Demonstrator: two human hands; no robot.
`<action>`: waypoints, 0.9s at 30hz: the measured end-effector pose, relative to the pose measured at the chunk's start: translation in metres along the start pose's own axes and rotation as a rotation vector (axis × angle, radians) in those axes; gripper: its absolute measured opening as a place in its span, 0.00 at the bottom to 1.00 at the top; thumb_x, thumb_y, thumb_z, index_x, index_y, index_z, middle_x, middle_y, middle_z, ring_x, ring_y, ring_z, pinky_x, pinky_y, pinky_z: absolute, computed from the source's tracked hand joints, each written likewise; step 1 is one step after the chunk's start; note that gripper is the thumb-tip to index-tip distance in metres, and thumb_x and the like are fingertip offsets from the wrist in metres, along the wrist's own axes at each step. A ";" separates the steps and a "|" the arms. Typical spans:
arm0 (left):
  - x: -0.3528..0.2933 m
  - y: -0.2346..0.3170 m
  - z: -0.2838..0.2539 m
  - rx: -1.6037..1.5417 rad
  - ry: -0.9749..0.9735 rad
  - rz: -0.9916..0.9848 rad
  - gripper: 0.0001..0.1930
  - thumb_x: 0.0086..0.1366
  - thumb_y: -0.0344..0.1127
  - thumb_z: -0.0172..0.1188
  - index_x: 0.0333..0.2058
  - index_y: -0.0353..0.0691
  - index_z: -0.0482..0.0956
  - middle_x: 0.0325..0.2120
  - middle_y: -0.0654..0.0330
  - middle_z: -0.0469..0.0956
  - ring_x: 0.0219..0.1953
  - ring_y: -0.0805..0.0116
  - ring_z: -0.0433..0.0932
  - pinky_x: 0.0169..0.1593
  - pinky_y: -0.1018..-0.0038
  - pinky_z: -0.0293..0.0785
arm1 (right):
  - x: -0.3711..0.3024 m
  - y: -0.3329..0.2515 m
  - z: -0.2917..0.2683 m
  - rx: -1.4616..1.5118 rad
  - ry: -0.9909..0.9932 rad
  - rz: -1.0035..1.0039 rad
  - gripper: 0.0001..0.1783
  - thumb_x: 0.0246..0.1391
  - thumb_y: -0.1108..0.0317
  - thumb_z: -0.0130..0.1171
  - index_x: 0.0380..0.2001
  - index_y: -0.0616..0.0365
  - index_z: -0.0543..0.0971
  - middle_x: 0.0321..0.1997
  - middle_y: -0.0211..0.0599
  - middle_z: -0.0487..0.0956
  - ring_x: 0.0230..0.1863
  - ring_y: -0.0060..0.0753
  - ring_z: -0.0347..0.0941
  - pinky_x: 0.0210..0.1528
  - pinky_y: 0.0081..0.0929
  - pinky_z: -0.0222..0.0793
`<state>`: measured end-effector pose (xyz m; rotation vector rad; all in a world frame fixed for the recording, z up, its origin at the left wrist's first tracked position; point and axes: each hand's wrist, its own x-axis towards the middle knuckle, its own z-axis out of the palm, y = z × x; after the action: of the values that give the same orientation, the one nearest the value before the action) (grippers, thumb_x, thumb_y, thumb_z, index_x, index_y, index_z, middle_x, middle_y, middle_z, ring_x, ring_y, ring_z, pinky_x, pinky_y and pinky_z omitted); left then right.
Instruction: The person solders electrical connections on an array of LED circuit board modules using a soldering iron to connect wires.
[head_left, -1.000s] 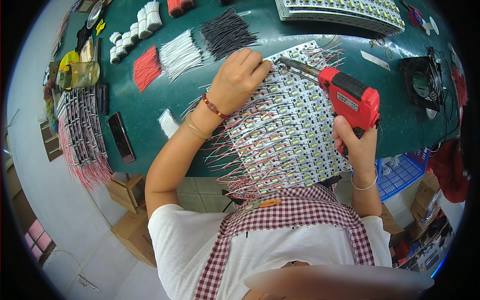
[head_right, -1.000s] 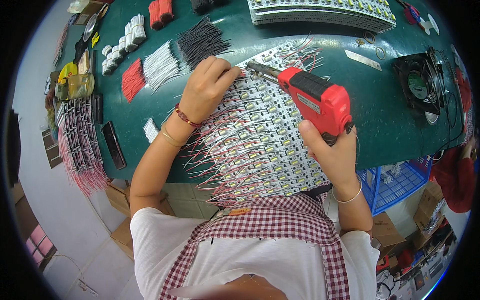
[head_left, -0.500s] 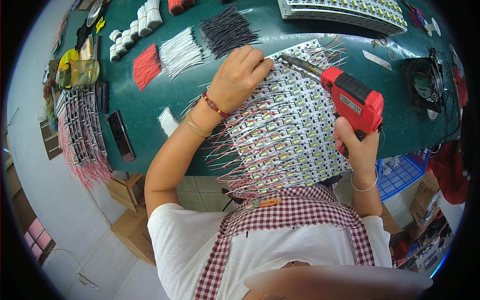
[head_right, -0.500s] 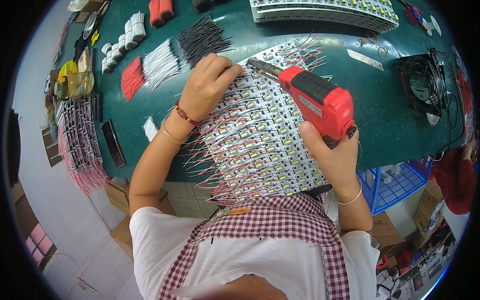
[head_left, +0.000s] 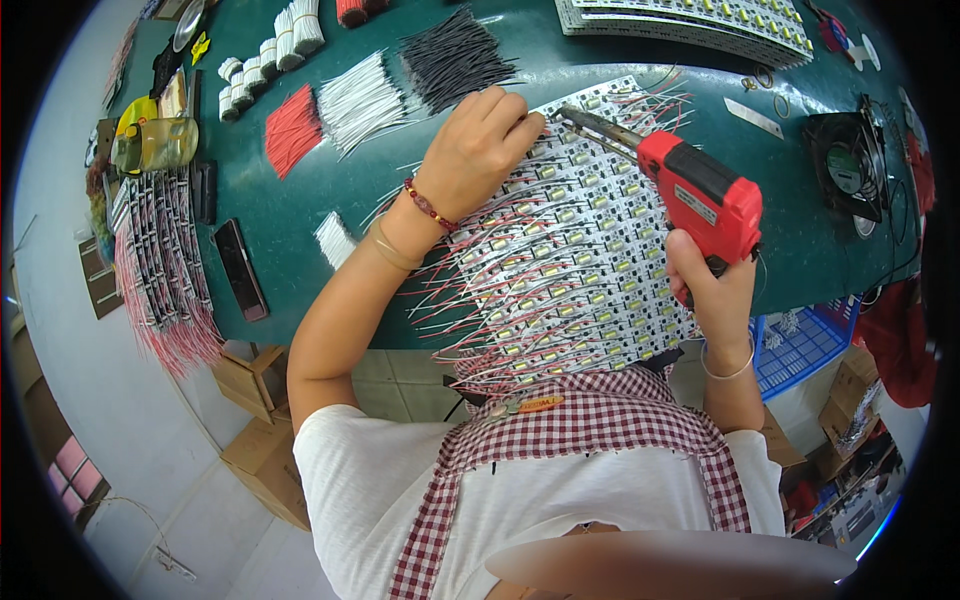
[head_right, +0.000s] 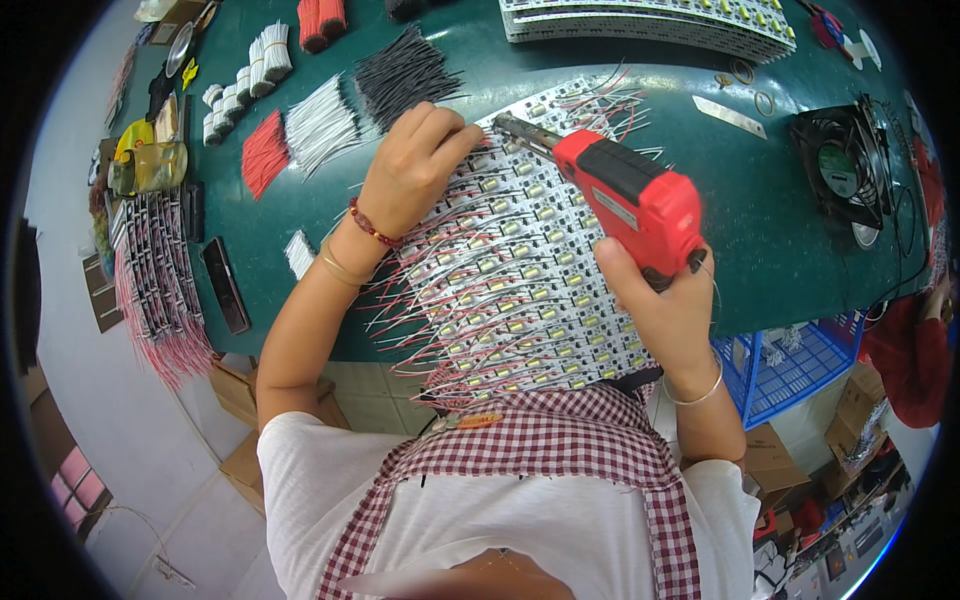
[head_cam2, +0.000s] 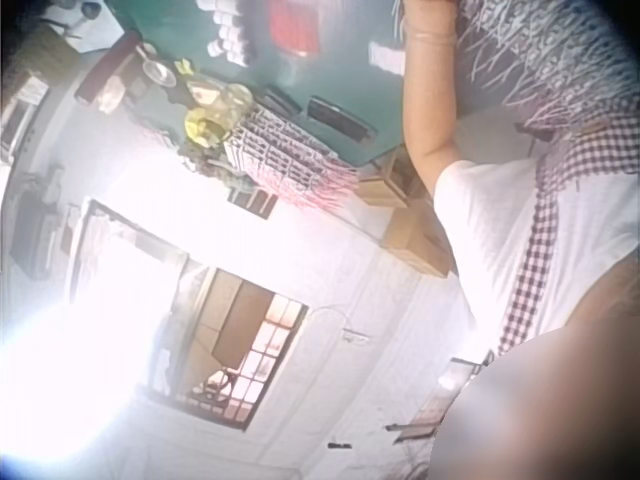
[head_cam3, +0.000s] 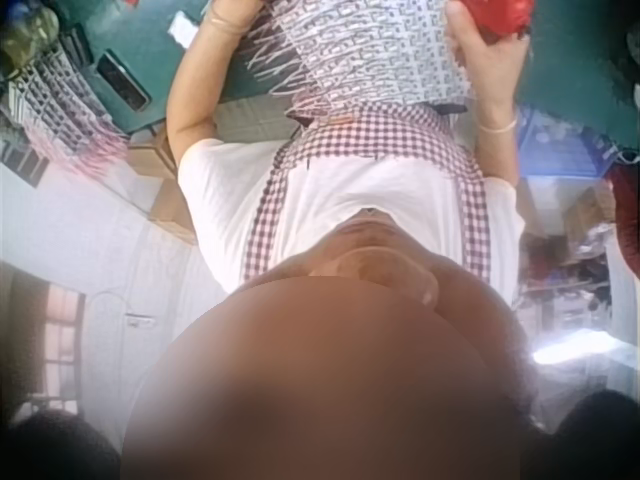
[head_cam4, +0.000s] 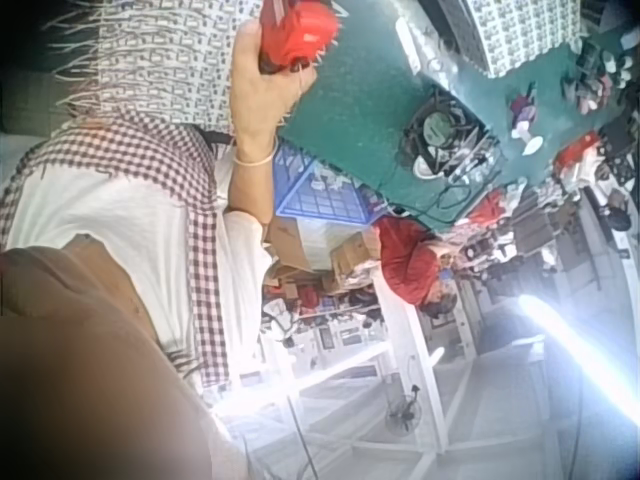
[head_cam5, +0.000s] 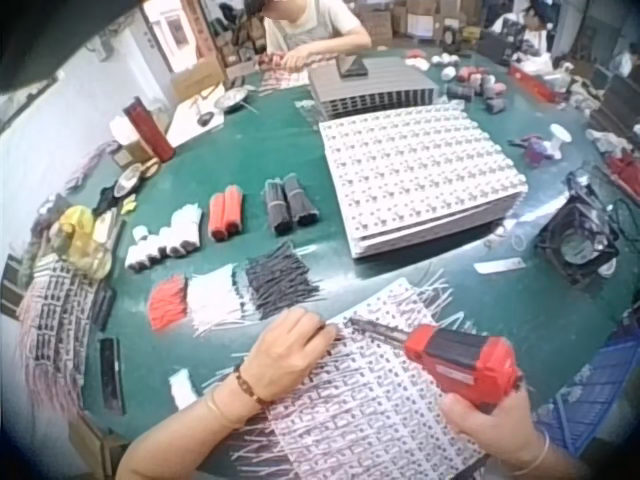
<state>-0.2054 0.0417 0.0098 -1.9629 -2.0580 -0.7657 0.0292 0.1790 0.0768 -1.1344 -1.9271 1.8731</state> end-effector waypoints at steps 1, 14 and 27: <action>0.000 0.000 0.000 -0.002 0.002 0.003 0.11 0.49 0.25 0.57 0.34 0.36 0.76 0.30 0.59 0.70 0.32 0.62 0.71 0.36 0.70 0.70 | 0.001 0.000 0.000 -0.022 -0.006 -0.008 0.11 0.49 0.69 0.66 0.33 0.62 0.77 0.19 0.24 0.74 0.16 0.12 0.67 0.17 0.14 0.62; 0.000 -0.001 0.001 0.011 -0.002 0.002 0.10 0.49 0.26 0.56 0.33 0.37 0.77 0.29 0.60 0.70 0.32 0.62 0.71 0.37 0.71 0.70 | -0.001 -0.001 0.000 0.032 -0.007 0.008 0.10 0.49 0.69 0.66 0.31 0.61 0.77 0.19 0.24 0.74 0.15 0.12 0.67 0.17 0.14 0.62; 0.000 -0.001 0.001 0.012 -0.008 0.012 0.10 0.50 0.27 0.55 0.34 0.37 0.77 0.30 0.60 0.71 0.33 0.63 0.71 0.38 0.71 0.69 | -0.006 -0.005 -0.009 0.140 0.061 -0.070 0.13 0.55 0.70 0.58 0.40 0.66 0.74 0.17 0.29 0.72 0.14 0.17 0.64 0.16 0.15 0.59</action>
<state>-0.2066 0.0419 0.0086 -1.9730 -2.0487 -0.7429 0.0373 0.1821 0.0854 -1.0554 -1.7507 1.8813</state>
